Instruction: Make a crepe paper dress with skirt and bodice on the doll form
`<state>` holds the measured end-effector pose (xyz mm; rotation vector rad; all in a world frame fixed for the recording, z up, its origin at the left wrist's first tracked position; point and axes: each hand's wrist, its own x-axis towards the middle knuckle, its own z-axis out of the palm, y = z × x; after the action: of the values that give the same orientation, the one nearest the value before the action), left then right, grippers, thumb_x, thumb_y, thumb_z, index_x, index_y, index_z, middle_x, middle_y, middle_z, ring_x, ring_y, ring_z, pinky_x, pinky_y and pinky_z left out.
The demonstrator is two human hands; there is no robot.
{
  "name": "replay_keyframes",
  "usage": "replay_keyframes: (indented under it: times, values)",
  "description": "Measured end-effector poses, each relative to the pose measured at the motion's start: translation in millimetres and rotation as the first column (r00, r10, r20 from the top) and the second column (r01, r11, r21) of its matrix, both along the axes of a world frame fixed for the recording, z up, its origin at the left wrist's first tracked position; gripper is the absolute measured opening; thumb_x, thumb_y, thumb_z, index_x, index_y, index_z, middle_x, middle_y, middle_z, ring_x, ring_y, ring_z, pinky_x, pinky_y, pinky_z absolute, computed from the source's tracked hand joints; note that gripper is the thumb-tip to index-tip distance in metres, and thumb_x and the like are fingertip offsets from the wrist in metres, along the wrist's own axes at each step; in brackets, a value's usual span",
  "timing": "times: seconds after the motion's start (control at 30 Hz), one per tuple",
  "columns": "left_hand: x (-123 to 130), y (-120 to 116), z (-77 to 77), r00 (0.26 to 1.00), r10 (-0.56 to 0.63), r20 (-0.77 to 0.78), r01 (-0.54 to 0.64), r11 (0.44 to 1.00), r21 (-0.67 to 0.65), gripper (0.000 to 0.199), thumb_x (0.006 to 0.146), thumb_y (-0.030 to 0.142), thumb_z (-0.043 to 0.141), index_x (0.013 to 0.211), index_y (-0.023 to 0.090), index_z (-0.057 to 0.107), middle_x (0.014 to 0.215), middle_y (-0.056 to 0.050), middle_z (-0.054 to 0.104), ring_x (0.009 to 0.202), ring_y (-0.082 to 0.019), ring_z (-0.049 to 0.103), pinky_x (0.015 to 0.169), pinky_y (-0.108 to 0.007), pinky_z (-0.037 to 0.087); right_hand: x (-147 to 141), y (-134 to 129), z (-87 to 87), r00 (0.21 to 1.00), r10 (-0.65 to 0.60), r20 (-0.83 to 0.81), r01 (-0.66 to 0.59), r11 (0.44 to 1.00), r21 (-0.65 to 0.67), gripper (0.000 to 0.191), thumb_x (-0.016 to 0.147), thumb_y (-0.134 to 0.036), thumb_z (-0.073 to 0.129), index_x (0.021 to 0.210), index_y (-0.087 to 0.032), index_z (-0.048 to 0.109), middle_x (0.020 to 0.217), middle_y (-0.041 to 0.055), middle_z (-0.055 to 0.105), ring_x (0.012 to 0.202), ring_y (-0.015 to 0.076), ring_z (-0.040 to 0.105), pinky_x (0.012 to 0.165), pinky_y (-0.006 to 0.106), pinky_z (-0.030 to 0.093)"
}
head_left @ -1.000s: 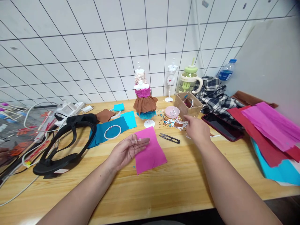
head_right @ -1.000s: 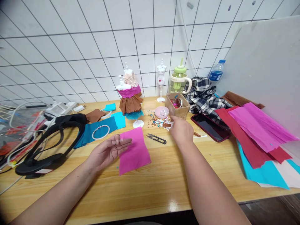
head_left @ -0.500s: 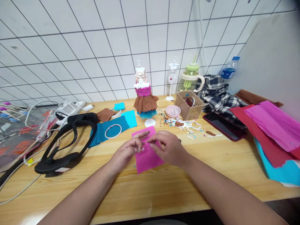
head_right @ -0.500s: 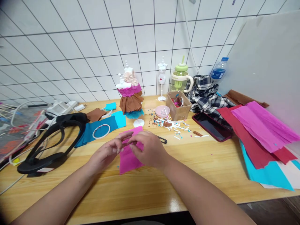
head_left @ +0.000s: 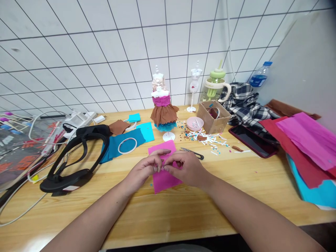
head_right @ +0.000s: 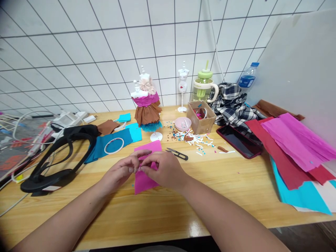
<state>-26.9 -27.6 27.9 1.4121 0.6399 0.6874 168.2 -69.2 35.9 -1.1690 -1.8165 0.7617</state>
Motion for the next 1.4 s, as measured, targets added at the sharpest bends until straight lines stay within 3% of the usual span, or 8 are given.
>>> replay_keyframes:
  times: [0.37,0.57,0.67,0.87,1.0,1.17,1.3,1.4]
  values:
    - [2.2,0.3,-0.3,0.999,0.042,0.009,-0.042,0.999,-0.022,0.006,0.06,0.015,0.054,0.058,0.018,0.059,0.123,-0.009,0.059,0.128,-0.036,0.042,0.101,-0.045,0.037,3.8,-0.1,3.5,0.999,0.046,-0.011,-0.046,0.999,-0.003,0.004,0.076,-0.017,0.064,0.075,-0.02,0.067,0.068,-0.0039,0.059,0.061,0.0094,0.047,0.06,0.023,0.035]
    - [1.2,1.0,1.6,0.989,0.07,0.129,-0.069,0.998,-0.014,0.007,0.059,0.017,0.053,0.054,0.018,0.058,0.122,-0.009,0.06,0.125,-0.035,0.044,0.103,-0.044,0.037,1.6,5.6,2.0,0.887,-0.104,-0.449,-0.06,0.94,-0.335,0.007,0.074,-0.026,0.058,0.071,-0.02,0.055,0.06,-0.0065,0.047,0.051,0.0079,0.038,0.048,0.021,0.031]
    - [-2.2,5.0,1.9,0.994,0.104,0.042,-0.106,0.992,0.071,0.01,0.07,0.02,0.057,0.061,0.018,0.061,0.119,-0.009,0.062,0.122,-0.031,0.047,0.103,-0.039,0.037,5.4,9.6,2.2,0.815,-0.19,-0.547,-0.042,0.922,-0.384,0.013,0.072,-0.032,0.06,0.072,-0.021,0.053,0.061,-0.006,0.048,0.048,0.0074,0.035,0.045,0.02,0.03]
    - [-0.2,4.0,2.8,0.951,0.253,-0.179,-0.179,0.92,0.349,0.037,0.091,0.048,0.048,0.105,0.02,0.067,0.109,-0.01,0.066,0.108,-0.027,0.056,0.097,-0.035,0.039,9.3,5.7,0.9,0.951,-0.187,-0.245,0.159,0.978,-0.133,0.005,0.075,-0.024,0.062,0.076,-0.02,0.064,0.061,-0.0035,0.053,0.055,0.0099,0.043,0.052,0.022,0.034]
    - [6.5,-1.0,7.8,0.914,0.305,-0.268,-0.108,0.819,0.564,0.022,0.085,0.04,0.062,0.096,0.022,0.069,0.1,-0.008,0.068,0.1,-0.026,0.057,0.092,-0.034,0.04,4.6,2.8,-1.5,0.982,-0.163,-0.096,0.164,0.986,0.012,0.006,0.078,-0.022,0.061,0.077,-0.02,0.066,0.062,-0.0035,0.056,0.056,0.01,0.046,0.056,0.023,0.037]
    - [6.6,-1.0,12.3,0.908,0.29,-0.303,-0.015,0.745,0.667,0.016,0.088,0.028,0.058,0.078,0.023,0.069,0.079,-0.005,0.067,0.08,-0.022,0.058,0.081,-0.033,0.041,3.1,3.2,-2.8,0.994,-0.106,-0.009,0.106,0.994,0.004,0.007,0.081,-0.023,0.06,0.076,-0.02,0.062,0.061,-0.0049,0.054,0.056,0.0098,0.046,0.056,0.022,0.035]
    - [-0.8,-0.6,15.0,0.878,0.308,-0.367,0.113,0.611,0.783,0.011,0.083,0.023,0.061,0.08,0.025,0.072,0.079,-0.004,0.07,0.087,-0.024,0.057,0.094,-0.04,0.034,10.2,5.0,-3.7,0.977,0.058,0.203,-0.069,0.996,0.049,0.006,0.076,-0.013,0.058,0.077,-0.019,0.059,0.066,-0.0041,0.056,0.061,0.0102,0.048,0.058,0.022,0.034]
    - [-6.3,0.9,16.8,0.858,0.342,-0.383,0.164,0.524,0.836,0.012,0.082,0.02,0.061,0.081,0.025,0.072,0.08,-0.003,0.072,0.091,-0.025,0.057,0.1,-0.044,0.029,20.0,8.3,-3.6,0.934,0.04,0.355,-0.076,0.993,0.087,0.011,0.072,-0.009,0.058,0.077,-0.018,0.059,0.07,-0.0026,0.059,0.064,0.0108,0.048,0.06,0.023,0.033]
